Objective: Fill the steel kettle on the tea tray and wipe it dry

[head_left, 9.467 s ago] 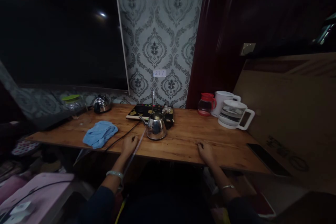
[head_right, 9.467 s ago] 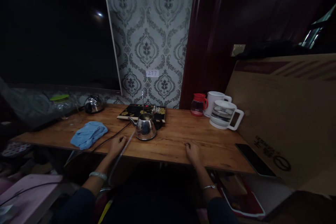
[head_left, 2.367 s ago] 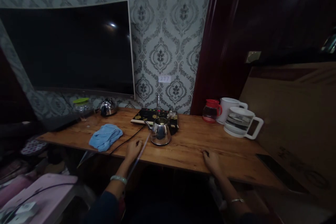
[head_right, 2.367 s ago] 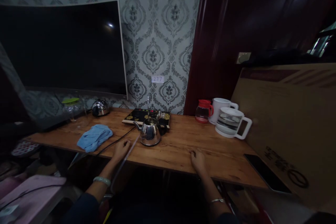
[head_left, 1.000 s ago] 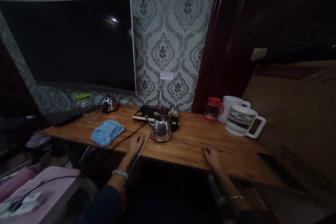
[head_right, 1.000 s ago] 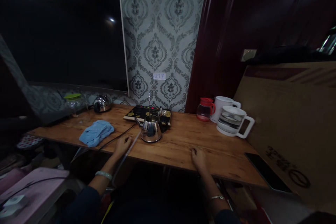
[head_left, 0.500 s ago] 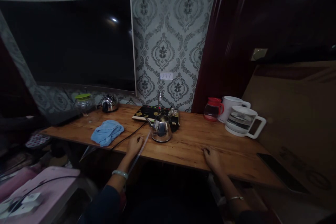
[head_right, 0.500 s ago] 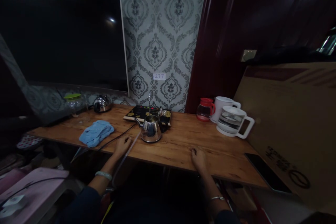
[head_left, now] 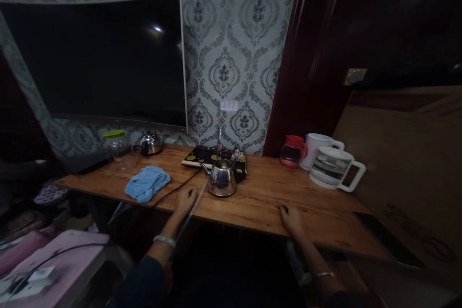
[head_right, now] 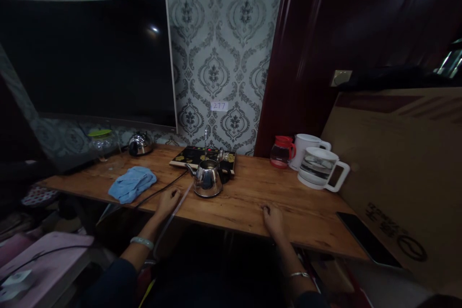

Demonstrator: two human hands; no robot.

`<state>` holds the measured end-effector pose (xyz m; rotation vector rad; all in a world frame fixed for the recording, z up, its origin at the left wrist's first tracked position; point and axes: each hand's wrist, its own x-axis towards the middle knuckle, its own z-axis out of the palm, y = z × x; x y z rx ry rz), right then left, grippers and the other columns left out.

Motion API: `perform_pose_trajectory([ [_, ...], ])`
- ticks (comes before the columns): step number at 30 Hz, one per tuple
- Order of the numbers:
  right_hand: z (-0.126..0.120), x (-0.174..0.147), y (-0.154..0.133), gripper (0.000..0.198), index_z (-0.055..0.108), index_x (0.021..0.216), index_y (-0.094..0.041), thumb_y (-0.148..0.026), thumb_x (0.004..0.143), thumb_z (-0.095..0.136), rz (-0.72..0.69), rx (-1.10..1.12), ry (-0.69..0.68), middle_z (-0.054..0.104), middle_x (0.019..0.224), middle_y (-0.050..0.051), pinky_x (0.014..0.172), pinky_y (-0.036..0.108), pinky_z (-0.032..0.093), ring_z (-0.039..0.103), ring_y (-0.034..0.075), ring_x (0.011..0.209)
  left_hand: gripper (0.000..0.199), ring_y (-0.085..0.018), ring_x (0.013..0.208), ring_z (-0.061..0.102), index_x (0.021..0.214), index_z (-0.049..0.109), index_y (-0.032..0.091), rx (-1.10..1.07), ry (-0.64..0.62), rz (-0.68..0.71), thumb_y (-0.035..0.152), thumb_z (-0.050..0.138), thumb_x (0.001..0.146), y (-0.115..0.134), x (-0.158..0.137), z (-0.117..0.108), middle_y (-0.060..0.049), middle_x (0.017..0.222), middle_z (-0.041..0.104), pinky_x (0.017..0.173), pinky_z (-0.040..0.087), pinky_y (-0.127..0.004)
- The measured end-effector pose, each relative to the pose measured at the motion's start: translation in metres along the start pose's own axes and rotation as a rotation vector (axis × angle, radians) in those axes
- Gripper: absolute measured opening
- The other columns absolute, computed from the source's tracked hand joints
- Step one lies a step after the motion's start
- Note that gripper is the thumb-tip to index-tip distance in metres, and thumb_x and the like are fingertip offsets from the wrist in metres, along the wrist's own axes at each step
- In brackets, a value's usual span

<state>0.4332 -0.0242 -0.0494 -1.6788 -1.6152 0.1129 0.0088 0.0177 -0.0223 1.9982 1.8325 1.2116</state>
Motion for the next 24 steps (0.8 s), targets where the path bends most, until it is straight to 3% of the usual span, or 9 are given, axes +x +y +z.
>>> perform_pose_trajectory([
  [24,-0.0015,-0.0020,-0.0019,0.030,0.074,0.085,-0.018,-0.018,0.079,0.044,0.023,-0.048,-0.006,0.074,0.093,0.008,0.083,0.028,0.047,0.067,0.022,0.090,0.029,-0.018,0.076,0.063,0.075,0.068,0.016,-0.005,0.027,0.028,0.030,0.043,0.082,0.0018,-0.0005,-0.0015,-0.005,0.079,0.071,0.070,0.044,-0.026],
])
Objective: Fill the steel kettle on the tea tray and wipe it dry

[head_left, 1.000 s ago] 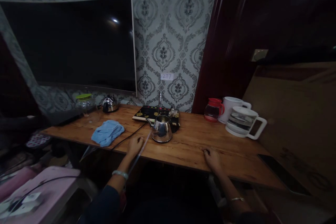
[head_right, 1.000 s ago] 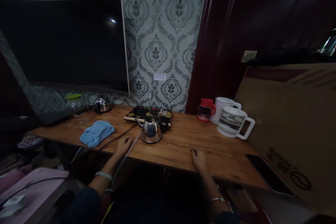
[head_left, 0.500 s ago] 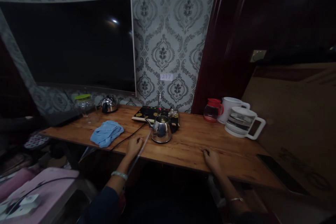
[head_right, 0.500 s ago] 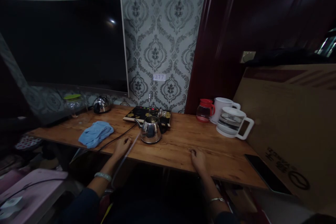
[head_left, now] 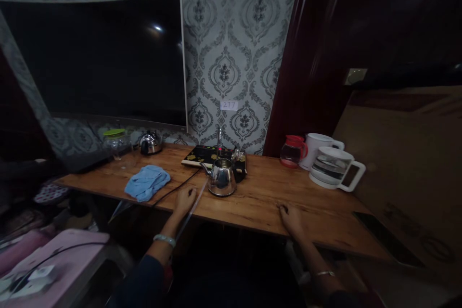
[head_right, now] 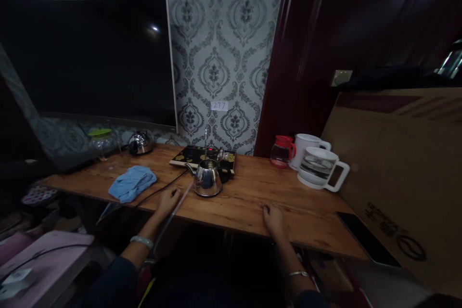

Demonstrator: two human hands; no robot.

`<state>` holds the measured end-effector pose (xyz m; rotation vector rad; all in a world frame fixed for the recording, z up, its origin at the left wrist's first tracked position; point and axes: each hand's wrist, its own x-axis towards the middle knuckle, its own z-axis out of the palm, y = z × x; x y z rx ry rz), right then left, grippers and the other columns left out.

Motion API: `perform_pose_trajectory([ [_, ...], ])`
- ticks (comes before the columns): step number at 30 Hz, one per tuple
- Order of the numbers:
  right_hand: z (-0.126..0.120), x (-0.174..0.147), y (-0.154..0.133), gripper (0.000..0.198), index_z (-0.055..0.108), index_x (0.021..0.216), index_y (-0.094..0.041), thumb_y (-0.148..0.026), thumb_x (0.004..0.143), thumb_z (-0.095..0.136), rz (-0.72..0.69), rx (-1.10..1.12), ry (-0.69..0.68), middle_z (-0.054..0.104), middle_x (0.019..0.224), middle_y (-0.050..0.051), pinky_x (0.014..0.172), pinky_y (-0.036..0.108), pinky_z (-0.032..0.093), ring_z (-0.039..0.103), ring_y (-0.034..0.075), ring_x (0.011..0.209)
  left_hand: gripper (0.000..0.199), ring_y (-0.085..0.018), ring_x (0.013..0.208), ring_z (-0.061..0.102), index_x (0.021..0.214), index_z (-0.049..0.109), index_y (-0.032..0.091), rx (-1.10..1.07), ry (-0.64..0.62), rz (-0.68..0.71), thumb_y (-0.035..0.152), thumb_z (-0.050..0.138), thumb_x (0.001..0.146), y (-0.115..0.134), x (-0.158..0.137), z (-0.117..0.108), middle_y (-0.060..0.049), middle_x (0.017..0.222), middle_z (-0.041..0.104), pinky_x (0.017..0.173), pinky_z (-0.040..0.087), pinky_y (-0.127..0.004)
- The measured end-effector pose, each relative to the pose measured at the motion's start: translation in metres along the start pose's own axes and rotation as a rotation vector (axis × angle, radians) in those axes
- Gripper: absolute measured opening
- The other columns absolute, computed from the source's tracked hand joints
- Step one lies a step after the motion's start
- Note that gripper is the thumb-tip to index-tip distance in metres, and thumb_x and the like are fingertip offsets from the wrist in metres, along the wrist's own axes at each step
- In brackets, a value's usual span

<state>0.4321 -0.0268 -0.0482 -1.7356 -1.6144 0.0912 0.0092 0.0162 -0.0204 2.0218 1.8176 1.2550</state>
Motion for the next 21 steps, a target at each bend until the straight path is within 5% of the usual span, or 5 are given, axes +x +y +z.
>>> perform_pose_trajectory([
  [21,0.0024,0.0012,0.0027,0.030,0.072,0.084,-0.018,-0.019,0.080,0.042,-0.003,0.024,0.000,0.074,0.092,0.008,0.082,0.029,0.048,0.066,0.022,0.089,0.028,-0.017,0.074,0.062,0.076,0.067,0.016,-0.001,-0.016,-0.012,0.028,0.043,0.082,-0.0029,0.0008,0.0016,-0.005,0.078,0.071,0.067,0.042,-0.026],
])
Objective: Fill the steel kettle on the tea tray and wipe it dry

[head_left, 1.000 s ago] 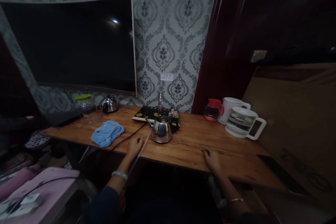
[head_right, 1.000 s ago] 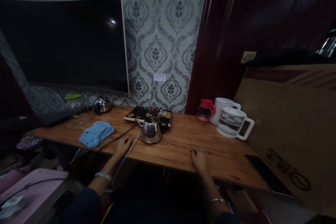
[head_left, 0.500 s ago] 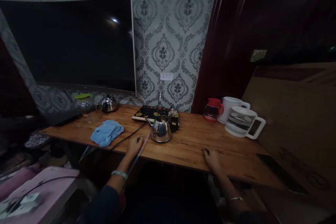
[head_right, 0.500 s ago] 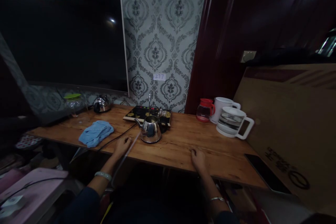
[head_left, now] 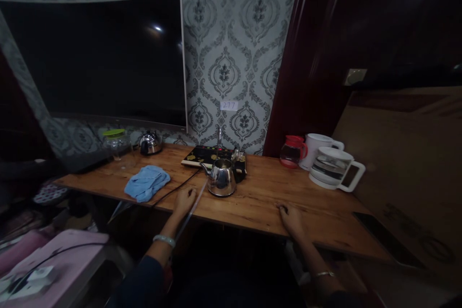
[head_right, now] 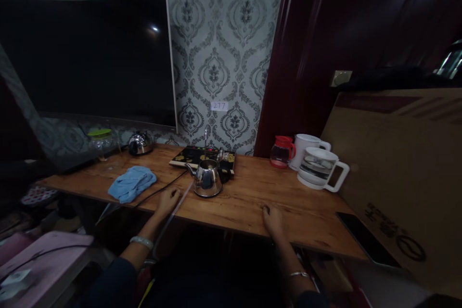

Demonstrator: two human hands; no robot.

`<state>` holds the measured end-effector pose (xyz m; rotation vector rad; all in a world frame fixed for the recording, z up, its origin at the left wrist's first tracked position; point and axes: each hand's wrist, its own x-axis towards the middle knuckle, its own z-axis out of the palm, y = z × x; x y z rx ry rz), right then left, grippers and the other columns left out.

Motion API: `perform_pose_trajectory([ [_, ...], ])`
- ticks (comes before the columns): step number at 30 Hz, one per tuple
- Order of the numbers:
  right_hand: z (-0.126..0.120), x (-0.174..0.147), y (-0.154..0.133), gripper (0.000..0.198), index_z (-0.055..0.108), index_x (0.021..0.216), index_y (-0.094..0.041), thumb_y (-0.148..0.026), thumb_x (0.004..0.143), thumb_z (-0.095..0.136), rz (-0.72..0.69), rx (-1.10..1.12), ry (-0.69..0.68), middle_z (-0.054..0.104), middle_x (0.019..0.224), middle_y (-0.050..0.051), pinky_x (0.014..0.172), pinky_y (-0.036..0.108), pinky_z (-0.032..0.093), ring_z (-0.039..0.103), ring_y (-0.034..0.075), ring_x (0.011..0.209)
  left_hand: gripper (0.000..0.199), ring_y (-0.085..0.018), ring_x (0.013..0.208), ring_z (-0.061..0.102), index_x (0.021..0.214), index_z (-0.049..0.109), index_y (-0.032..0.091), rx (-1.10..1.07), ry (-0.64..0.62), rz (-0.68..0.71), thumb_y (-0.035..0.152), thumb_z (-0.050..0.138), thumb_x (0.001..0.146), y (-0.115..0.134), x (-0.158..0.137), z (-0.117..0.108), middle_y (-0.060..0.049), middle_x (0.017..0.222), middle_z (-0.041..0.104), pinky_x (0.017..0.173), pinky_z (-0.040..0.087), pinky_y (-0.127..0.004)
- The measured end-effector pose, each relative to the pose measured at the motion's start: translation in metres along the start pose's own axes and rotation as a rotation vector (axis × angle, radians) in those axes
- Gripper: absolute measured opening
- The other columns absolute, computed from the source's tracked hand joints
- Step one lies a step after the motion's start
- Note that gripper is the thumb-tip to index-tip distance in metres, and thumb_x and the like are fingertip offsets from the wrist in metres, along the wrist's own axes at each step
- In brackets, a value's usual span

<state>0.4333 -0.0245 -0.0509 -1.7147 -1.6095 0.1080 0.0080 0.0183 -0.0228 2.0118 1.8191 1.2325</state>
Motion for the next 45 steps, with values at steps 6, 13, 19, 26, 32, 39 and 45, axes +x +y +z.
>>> perform_pose_trajectory([
  [6,0.000,0.000,0.000,0.030,0.072,0.082,-0.018,-0.019,0.078,0.041,-0.027,-0.004,0.011,0.073,0.092,0.009,0.085,0.029,0.047,0.066,0.022,0.091,0.026,-0.017,0.074,0.061,0.073,0.067,0.017,0.005,0.007,-0.002,0.026,0.043,0.081,-0.001,0.000,0.001,-0.005,0.075,0.069,0.069,0.042,-0.026],
  [13,0.002,0.000,0.004,0.030,0.071,0.084,-0.019,-0.020,0.081,0.042,-0.027,-0.030,0.006,0.073,0.094,0.008,0.084,0.028,0.047,0.066,0.021,0.091,0.029,-0.017,0.073,0.061,0.073,0.065,0.017,0.010,0.009,-0.008,0.029,0.042,0.083,-0.001,0.000,0.002,-0.005,0.076,0.069,0.067,0.042,-0.026],
  [19,0.002,0.000,0.004,0.028,0.072,0.083,-0.021,-0.019,0.080,0.044,-0.021,-0.016,0.008,0.074,0.093,0.007,0.085,0.027,0.047,0.066,0.020,0.092,0.027,-0.018,0.076,0.061,0.075,0.066,0.017,0.013,-0.008,-0.018,0.029,0.043,0.083,0.002,-0.001,0.000,-0.005,0.078,0.070,0.068,0.041,-0.026],
  [26,0.002,0.001,0.003,0.029,0.072,0.082,-0.020,-0.018,0.078,0.043,-0.029,0.016,0.008,0.074,0.092,0.008,0.086,0.030,0.047,0.066,0.022,0.091,0.028,-0.018,0.073,0.061,0.075,0.066,0.017,0.027,-0.024,-0.015,0.027,0.042,0.084,0.008,-0.003,-0.006,-0.005,0.077,0.070,0.066,0.041,-0.026],
  [32,0.002,0.001,0.003,0.028,0.072,0.080,-0.020,-0.018,0.077,0.044,-0.023,0.001,0.012,0.074,0.090,0.008,0.085,0.029,0.047,0.066,0.021,0.090,0.028,-0.018,0.073,0.061,0.074,0.067,0.016,0.027,-0.020,-0.015,0.028,0.043,0.084,0.012,-0.004,-0.007,-0.005,0.076,0.069,0.067,0.041,-0.026],
  [39,0.000,0.000,-0.001,0.029,0.072,0.082,-0.018,-0.018,0.078,0.043,-0.026,0.007,0.015,0.074,0.092,0.010,0.083,0.030,0.047,0.066,0.022,0.090,0.028,-0.018,0.077,0.062,0.078,0.068,0.016,0.017,-0.028,-0.026,0.026,0.043,0.084,0.012,-0.003,-0.007,-0.005,0.079,0.070,0.070,0.042,-0.026],
  [45,0.000,-0.001,0.000,0.028,0.072,0.082,-0.019,-0.017,0.078,0.044,-0.011,-0.002,0.011,0.074,0.091,0.008,0.083,0.029,0.047,0.066,0.021,0.090,0.028,-0.018,0.075,0.062,0.074,0.067,0.016,0.018,-0.018,-0.021,0.027,0.043,0.083,0.011,-0.003,-0.007,-0.006,0.076,0.069,0.069,0.042,-0.026],
])
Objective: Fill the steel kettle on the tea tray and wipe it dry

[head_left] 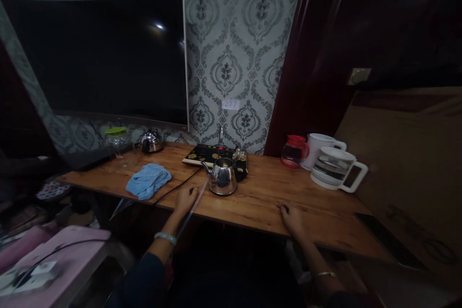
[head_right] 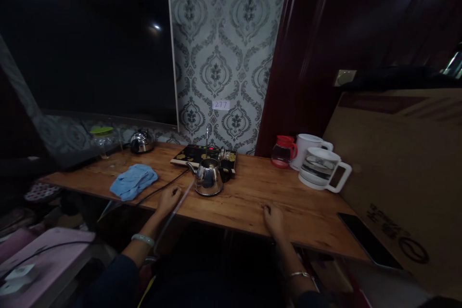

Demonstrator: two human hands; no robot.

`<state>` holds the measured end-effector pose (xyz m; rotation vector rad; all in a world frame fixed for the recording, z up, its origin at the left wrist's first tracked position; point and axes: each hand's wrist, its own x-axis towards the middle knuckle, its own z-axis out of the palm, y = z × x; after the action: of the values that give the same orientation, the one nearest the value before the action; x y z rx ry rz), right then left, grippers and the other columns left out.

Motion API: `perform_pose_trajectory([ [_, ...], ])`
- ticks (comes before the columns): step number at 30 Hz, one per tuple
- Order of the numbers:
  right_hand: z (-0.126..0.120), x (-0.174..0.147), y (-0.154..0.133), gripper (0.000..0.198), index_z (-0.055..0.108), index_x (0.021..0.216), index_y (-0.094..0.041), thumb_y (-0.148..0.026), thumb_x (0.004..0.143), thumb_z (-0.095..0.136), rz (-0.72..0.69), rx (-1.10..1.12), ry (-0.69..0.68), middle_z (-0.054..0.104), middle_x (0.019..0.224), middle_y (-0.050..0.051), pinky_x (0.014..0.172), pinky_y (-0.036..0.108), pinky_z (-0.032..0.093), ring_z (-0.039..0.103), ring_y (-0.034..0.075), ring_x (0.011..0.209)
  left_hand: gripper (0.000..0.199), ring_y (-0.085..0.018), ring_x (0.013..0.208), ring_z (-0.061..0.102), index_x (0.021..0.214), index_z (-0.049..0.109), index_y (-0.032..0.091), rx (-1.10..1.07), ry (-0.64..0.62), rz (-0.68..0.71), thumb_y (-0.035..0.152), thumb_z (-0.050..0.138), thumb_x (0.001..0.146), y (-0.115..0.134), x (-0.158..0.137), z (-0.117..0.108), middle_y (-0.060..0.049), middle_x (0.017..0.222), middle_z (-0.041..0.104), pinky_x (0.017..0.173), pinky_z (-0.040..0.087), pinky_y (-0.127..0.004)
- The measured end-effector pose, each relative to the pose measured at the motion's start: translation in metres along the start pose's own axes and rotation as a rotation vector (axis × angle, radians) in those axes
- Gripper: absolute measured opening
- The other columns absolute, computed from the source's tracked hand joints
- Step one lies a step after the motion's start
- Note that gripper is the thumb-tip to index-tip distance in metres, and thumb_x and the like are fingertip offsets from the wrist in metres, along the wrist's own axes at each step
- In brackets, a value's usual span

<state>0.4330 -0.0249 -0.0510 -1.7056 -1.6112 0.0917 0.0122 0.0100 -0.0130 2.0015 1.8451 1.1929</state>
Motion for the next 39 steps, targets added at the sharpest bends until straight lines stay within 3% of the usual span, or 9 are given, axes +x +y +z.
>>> perform_pose_trajectory([
  [39,0.0020,0.0014,0.0042,0.028,0.072,0.081,-0.020,-0.019,0.077,0.044,-0.024,0.029,0.013,0.074,0.091,0.007,0.084,0.030,0.048,0.066,0.022,0.090,0.028,-0.017,0.072,0.061,0.073,0.067,0.017,-0.011,0.012,0.002,0.028,0.043,0.083,-0.0038,-0.0004,0.0027,-0.004,0.072,0.067,0.066,0.042,-0.026],
])
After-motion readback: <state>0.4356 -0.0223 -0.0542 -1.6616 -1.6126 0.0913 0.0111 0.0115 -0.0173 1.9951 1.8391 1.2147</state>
